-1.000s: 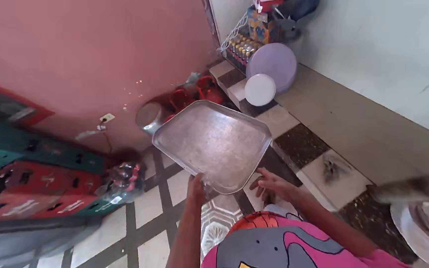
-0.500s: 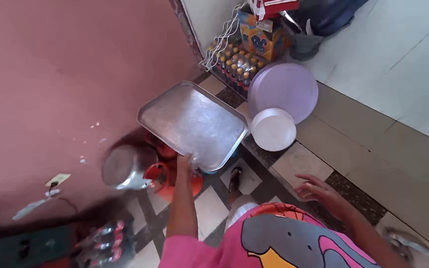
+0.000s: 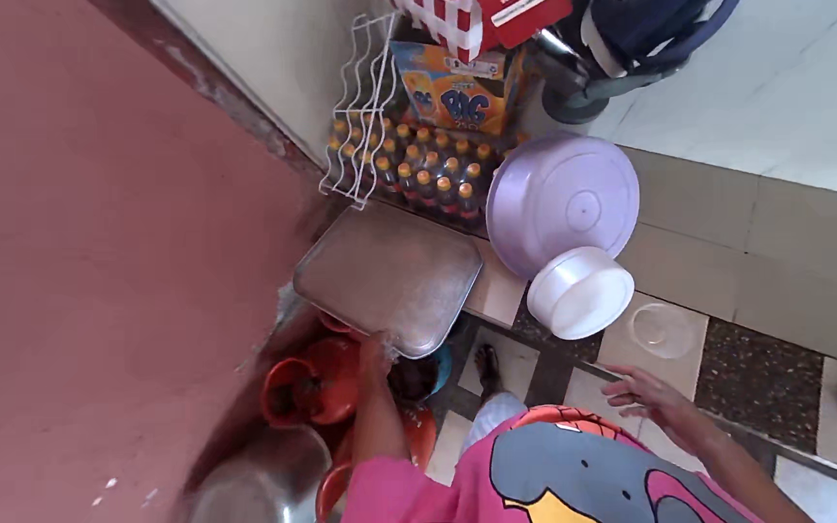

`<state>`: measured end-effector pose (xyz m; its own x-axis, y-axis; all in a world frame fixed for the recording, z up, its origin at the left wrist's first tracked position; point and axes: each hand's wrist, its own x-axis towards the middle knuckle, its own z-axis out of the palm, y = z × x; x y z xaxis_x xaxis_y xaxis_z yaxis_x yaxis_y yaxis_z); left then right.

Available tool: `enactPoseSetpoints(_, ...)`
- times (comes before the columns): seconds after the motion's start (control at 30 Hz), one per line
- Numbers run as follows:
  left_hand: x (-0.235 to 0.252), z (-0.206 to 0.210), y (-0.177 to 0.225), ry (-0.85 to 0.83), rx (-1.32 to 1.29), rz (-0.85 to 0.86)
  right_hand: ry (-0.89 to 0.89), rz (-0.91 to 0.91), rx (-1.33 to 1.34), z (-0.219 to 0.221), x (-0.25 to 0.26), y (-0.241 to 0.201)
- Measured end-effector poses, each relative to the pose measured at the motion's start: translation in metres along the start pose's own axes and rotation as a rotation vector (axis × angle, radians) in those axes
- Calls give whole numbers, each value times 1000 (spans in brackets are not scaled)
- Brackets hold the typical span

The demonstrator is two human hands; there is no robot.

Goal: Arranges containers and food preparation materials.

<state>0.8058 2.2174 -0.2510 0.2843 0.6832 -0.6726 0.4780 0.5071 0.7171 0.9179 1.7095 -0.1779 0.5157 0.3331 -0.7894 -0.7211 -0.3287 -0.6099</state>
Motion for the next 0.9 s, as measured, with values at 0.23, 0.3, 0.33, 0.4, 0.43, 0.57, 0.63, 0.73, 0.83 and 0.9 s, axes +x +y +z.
enactPoseSetpoints(0.23,50,10,-11,15,219,15,169,128,15,12,-15,23)
enactPoseSetpoints(0.3,58,9,-16,-4,295,-18,194,164,36,17,-20,29)
enactPoseSetpoints(0.33,61,9,-17,-10,315,-33,198,183,39,20,-22,29)
enactPoseSetpoints(0.4,68,4,-21,-35,351,-29,196,198,41,25,-22,28)
enactPoseSetpoints(0.43,73,-1,-24,-47,371,-8,193,199,43,27,-21,28)
enactPoseSetpoints(0.57,80,-19,-11,64,579,93,197,161,59,34,-14,23)
enactPoseSetpoints(0.63,55,-23,16,243,697,179,196,130,63,37,-12,20)
enactPoseSetpoints(0.73,28,-13,48,453,719,446,187,111,77,41,-12,14)
enactPoseSetpoints(0.83,36,22,54,345,760,685,179,108,76,42,-18,15)
enactPoseSetpoints(0.9,23,58,73,166,820,701,169,105,81,40,-24,20)
